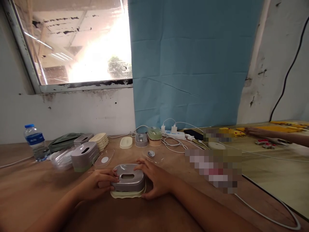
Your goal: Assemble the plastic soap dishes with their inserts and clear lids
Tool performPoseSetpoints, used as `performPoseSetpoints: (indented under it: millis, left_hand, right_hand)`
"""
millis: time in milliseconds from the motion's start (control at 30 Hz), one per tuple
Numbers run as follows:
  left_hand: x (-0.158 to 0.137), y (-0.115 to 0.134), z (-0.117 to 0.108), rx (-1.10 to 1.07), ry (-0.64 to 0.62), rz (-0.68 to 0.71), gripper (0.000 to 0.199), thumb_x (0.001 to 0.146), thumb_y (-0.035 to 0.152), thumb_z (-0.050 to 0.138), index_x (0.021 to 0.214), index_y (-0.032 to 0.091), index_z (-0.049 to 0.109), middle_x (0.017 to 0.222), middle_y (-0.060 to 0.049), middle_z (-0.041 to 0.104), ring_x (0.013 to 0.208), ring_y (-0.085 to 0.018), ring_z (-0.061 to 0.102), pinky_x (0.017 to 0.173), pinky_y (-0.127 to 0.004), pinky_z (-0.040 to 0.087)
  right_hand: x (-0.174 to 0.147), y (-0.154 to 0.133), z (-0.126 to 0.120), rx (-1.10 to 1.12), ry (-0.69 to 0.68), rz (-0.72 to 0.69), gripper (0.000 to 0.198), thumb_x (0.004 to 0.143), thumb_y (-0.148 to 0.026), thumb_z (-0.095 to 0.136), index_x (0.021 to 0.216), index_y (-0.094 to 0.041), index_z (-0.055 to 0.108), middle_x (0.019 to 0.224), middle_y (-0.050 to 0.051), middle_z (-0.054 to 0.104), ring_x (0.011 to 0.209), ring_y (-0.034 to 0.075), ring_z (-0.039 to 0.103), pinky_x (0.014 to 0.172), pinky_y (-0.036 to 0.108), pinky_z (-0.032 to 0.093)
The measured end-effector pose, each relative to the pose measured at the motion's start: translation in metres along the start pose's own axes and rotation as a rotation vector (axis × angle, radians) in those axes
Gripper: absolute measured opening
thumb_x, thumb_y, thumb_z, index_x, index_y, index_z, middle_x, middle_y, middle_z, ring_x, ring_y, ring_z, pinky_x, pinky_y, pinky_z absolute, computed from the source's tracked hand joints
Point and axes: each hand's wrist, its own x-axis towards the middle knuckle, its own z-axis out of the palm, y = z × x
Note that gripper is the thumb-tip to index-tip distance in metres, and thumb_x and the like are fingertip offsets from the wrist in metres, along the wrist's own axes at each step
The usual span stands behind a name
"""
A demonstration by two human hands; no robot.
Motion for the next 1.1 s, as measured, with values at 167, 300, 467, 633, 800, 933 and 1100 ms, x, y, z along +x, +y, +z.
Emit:
performPoseSetpoints:
  millis: [167,300,467,633,800,933,1100]
  left_hand:
    - [0.0,-0.003,0.002,-0.027,-0.021,0.003,0.027,0.075,0.029,0.057,0.1,0.022,0.062,0.097,-0.005,0.061,0.095,-0.017,0.055,0.086,-0.028,0.043]
    - [0.0,-0.008,0.007,-0.022,-0.048,0.018,0.026,0.071,0.029,0.061,0.096,0.022,0.064,0.093,-0.005,0.062,0.094,-0.016,0.055,0.088,-0.029,0.041]
    - [0.0,-0.009,0.01,-0.028,-0.05,0.02,0.025,0.07,0.025,0.06,0.095,0.022,0.063,0.096,-0.004,0.06,0.091,-0.015,0.054,0.085,-0.027,0.042]
    - [0.001,-0.005,0.006,-0.006,-0.049,-0.035,0.04,0.064,0.032,0.066,0.103,0.024,0.058,0.109,-0.005,0.052,0.103,-0.02,0.048,0.093,-0.032,0.037]
    - [0.0,-0.01,0.012,-0.053,-0.006,-0.243,0.087,0.052,0.045,0.072,0.127,0.024,0.031,0.133,-0.008,0.03,0.121,-0.027,0.031,0.1,-0.039,0.027]
    - [-0.001,-0.019,0.021,-0.115,-0.024,-0.337,0.099,0.05,0.048,0.072,0.132,0.02,0.022,0.134,-0.011,0.03,0.122,-0.029,0.029,0.102,-0.042,0.023]
    - [0.0,-0.021,0.021,-0.127,-0.033,-0.364,0.102,0.048,0.049,0.072,0.132,0.02,0.022,0.135,-0.01,0.029,0.122,-0.029,0.028,0.102,-0.042,0.022]
  right_hand:
    - [0.003,-0.001,0.005,0.021,-0.003,0.01,0.072,0.057,-0.039,0.068,0.12,-0.02,0.039,0.129,0.011,0.03,0.122,0.026,0.026,0.099,0.038,0.027]
    - [0.002,0.001,0.006,0.056,-0.061,0.039,0.083,0.056,-0.039,0.068,0.127,-0.019,0.03,0.135,0.012,0.024,0.126,0.028,0.02,0.1,0.04,0.025]
    - [0.001,0.001,0.006,0.085,-0.2,0.078,0.095,0.058,-0.041,0.067,0.135,-0.02,0.016,0.142,0.011,0.011,0.128,0.03,0.014,0.101,0.043,0.022]
    - [0.001,0.0,0.007,0.1,-0.187,0.077,0.093,0.061,-0.047,0.065,0.136,-0.02,0.015,0.142,0.012,0.011,0.128,0.031,0.015,0.101,0.046,0.021]
    - [0.0,0.01,0.008,0.094,0.012,0.045,0.069,0.078,-0.047,0.048,0.134,-0.019,0.018,0.139,0.011,0.02,0.127,0.028,0.017,0.102,0.045,0.02]
    - [-0.004,0.041,0.008,-0.021,0.276,0.27,0.052,0.08,-0.043,0.045,0.125,-0.021,0.031,0.133,0.01,0.027,0.125,0.026,0.023,0.101,0.042,0.024]
    - [-0.009,0.079,0.007,-0.051,0.397,0.582,0.066,0.062,-0.042,0.064,0.118,-0.019,0.039,0.124,0.011,0.037,0.117,0.03,0.033,0.098,0.046,0.026]
